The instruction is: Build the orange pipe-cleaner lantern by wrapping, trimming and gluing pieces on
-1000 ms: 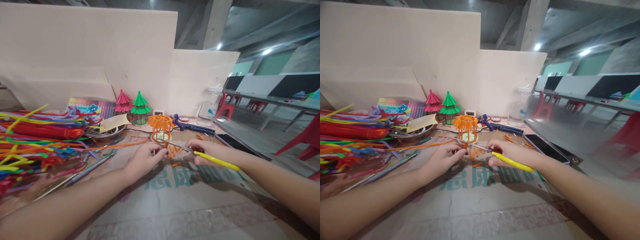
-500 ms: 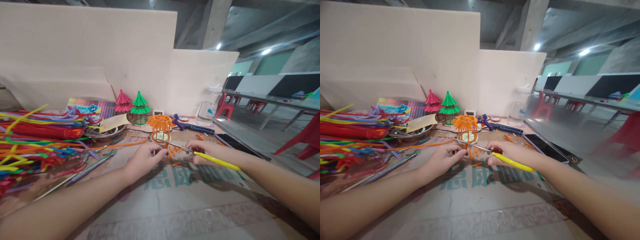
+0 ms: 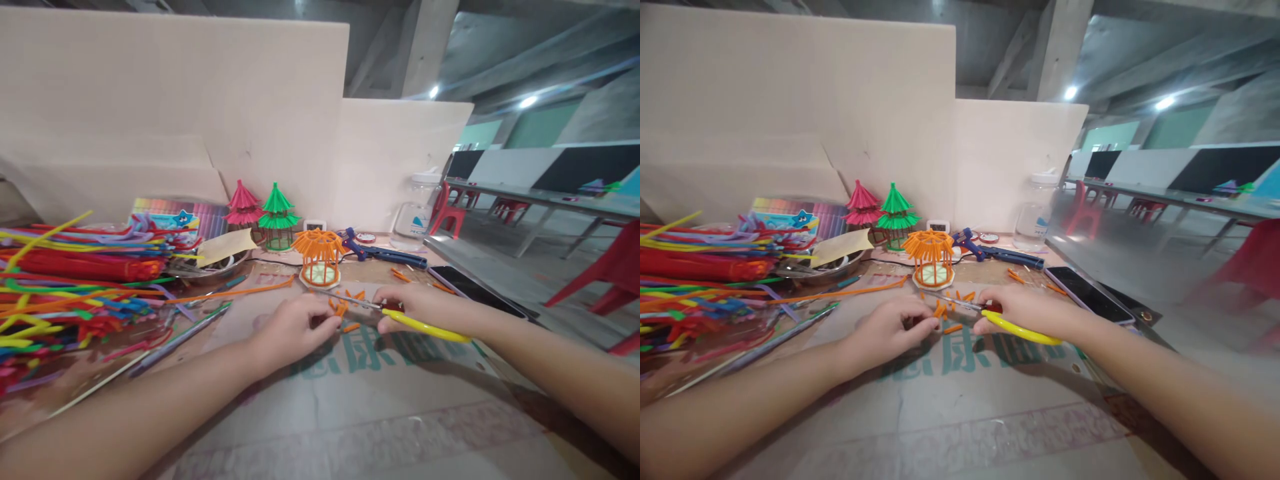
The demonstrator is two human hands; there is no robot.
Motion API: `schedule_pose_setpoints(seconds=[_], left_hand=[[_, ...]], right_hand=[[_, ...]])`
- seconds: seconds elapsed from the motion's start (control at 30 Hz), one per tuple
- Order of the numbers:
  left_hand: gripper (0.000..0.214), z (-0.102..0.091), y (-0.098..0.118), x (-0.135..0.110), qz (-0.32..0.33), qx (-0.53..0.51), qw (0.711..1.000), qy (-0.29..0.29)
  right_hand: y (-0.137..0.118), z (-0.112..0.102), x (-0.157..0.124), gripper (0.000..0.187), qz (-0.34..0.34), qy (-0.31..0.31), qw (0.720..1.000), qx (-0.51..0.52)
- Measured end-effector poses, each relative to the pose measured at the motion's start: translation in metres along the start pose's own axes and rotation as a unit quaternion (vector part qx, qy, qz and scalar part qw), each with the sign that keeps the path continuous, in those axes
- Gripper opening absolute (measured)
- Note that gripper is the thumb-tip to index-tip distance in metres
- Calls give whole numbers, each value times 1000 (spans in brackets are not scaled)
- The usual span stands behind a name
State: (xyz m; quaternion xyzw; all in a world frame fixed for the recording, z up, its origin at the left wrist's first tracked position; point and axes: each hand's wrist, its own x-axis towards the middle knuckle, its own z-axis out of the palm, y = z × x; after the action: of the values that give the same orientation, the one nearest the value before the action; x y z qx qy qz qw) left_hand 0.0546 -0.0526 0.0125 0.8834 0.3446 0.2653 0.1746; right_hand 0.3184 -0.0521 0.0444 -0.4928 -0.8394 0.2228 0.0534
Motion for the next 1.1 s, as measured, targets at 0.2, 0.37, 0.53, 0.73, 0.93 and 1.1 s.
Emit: schedule_pose_setpoints(seconds=[0.2,0.37,0.53,0.73,0.93,1.1], left_hand=[[22,2,-9,2,-46,70,996,-14],[20,-12,-16,5,-92,72,993,-16],[23,-41,-42,10,-138,197,971,-5],[34,-52,-73,15,-79,284,954,-48],[26,-42,-88,14,-76,310,948,-8],[23,-41,-89,13,-81,314,946,5]], right_hand=[[-4,4,-1,47,65,41,994,-76],[-2,9,-2,37,43,36,992,-113],[8,2,-4,36,17,1,993,-120],[7,-5,-5,31,-4,-27,991,-133],[4,-8,-4,29,7,-27,992,-125],[8,-24,-8,44,11,-25,991,-130]])
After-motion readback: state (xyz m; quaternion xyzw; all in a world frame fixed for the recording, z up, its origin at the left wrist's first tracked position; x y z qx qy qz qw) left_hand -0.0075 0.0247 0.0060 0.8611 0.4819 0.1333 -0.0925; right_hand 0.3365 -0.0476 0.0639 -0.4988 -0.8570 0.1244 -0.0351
